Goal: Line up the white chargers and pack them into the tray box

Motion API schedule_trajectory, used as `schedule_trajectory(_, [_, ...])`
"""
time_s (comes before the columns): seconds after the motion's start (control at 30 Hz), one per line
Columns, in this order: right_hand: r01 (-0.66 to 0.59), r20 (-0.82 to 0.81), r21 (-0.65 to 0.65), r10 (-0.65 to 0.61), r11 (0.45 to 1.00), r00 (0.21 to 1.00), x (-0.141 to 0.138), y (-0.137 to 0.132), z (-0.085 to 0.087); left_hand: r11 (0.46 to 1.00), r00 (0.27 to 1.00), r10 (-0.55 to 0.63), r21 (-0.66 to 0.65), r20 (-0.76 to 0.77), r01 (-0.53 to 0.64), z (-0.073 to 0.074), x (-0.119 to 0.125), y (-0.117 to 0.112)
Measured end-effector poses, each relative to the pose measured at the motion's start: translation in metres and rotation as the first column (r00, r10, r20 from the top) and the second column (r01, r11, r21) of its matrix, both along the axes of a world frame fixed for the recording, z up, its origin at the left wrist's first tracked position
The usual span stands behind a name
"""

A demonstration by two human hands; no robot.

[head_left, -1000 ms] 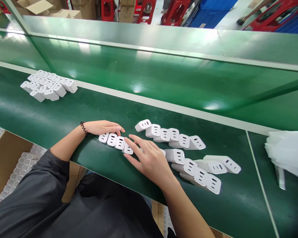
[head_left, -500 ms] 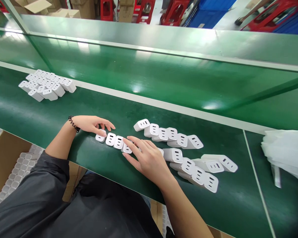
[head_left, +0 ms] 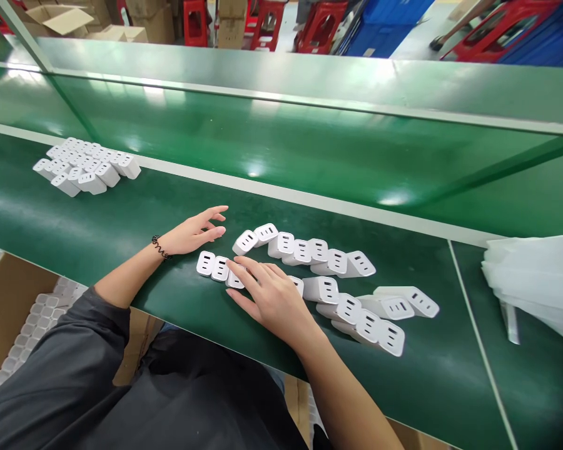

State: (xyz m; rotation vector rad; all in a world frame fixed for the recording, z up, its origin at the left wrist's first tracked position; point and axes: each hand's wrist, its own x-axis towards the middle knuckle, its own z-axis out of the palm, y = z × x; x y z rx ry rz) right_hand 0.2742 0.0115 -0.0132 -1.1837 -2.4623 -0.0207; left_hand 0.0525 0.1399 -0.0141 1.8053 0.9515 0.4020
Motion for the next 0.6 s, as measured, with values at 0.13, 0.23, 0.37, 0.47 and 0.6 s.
schedule_trajectory(0.13, [0.003,-0.036,-0.005,-0.004,1.0,0.999,0.0,-0.001,0.0,0.966,0.962,-0.243,0.059,-0.124,0.251,0.024,-0.019,-0.002])
schedule_trajectory(0.23, [0.0,-0.064,-0.022,-0.001,1.0,0.998,0.0,-0.001,0.001,0.868,0.867,-0.416,0.164,-0.275,0.469,0.035,-0.024,-0.013])
schedule_trajectory(0.37, [-0.028,-0.107,-0.053,0.022,0.998,0.994,-0.001,-0.001,0.004,0.781,0.827,-0.371,0.34,-0.422,0.524,0.029,-0.006,-0.04])
schedule_trajectory(0.47, [-0.041,-0.167,-0.102,0.024,0.994,0.986,-0.001,-0.003,0.006,0.753,0.839,-0.264,0.442,-0.475,0.487,0.02,0.009,-0.054])
schedule_trajectory(0.6, [-0.047,-0.22,-0.147,0.014,0.988,0.975,0.0,-0.003,0.004,0.714,0.819,-0.243,0.476,-0.519,0.514,0.013,0.015,-0.056])
